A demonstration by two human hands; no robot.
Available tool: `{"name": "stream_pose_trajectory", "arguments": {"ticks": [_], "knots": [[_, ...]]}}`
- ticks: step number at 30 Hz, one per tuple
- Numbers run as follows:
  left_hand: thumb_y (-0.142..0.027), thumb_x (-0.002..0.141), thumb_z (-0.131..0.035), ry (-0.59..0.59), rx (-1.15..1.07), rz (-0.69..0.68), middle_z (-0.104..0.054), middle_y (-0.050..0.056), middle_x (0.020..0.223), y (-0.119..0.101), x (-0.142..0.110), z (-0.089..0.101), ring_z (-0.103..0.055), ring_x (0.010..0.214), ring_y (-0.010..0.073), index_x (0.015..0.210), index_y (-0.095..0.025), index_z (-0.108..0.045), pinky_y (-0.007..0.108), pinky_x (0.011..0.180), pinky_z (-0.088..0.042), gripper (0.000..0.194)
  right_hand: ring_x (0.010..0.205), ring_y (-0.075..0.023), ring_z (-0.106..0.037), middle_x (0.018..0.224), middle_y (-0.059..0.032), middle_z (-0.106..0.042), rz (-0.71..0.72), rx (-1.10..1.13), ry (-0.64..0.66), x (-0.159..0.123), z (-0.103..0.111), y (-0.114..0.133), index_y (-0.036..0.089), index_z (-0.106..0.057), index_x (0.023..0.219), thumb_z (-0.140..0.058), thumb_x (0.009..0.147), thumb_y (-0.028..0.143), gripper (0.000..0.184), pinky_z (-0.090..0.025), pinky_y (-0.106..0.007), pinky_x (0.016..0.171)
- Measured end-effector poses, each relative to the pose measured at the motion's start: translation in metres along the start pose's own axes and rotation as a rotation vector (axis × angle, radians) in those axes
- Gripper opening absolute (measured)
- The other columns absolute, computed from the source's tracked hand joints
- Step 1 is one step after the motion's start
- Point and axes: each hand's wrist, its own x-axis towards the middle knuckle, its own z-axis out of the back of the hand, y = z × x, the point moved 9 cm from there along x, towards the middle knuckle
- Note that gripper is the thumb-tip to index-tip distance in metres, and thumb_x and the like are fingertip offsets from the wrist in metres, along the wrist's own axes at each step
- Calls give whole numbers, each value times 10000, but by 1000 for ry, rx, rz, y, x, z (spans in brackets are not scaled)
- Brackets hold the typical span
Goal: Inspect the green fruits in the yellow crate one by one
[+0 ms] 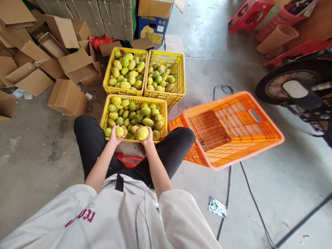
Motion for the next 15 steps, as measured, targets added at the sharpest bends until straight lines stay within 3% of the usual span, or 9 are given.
{"name": "stream_pose_trajectory", "arguments": {"ticks": [2,5,8,11,15], "knots": [[-371,945,-529,-1,24,-35,-619,37,631,-2,1,1,-592,468,135,879,-147,-604,171,348,-361,246,659,-190,-676,708,-29,-668,4,1,-21,-1,3,2,213,-581,871,-521,890,368,168,-636,-351,660],[-444,972,-506,7,17,-81,-678,72,725,-5,0,-1,-672,565,189,960,-147,-628,235,438,-493,320,683,-203,-677,725,-38,-675,6,-5,5,-3,2,2,207,-594,898,-528,874,403,208,-645,-394,719],[-397,1010,-453,57,-35,-78,-726,102,848,-3,-3,-9,-741,736,241,1039,-158,-631,332,605,-605,299,793,-223,-701,814,-56,-709,83,-6,117,-9,-11,7,207,-615,953,-542,833,392,233,-638,-443,810],[-301,1011,-483,112,-113,-90,-747,98,921,-3,-6,-16,-751,855,238,1109,-164,-633,371,752,-636,226,947,-255,-711,915,-64,-725,182,-35,250,-16,-26,14,226,-634,1035,-545,824,388,280,-613,-510,889],[-296,955,-630,45,-147,-129,-724,46,832,-6,-5,-8,-721,741,182,1124,-176,-645,304,718,-638,208,931,-241,-710,904,-60,-719,213,-66,271,-19,-31,16,235,-628,1074,-537,904,484,315,-634,-408,761]]}}
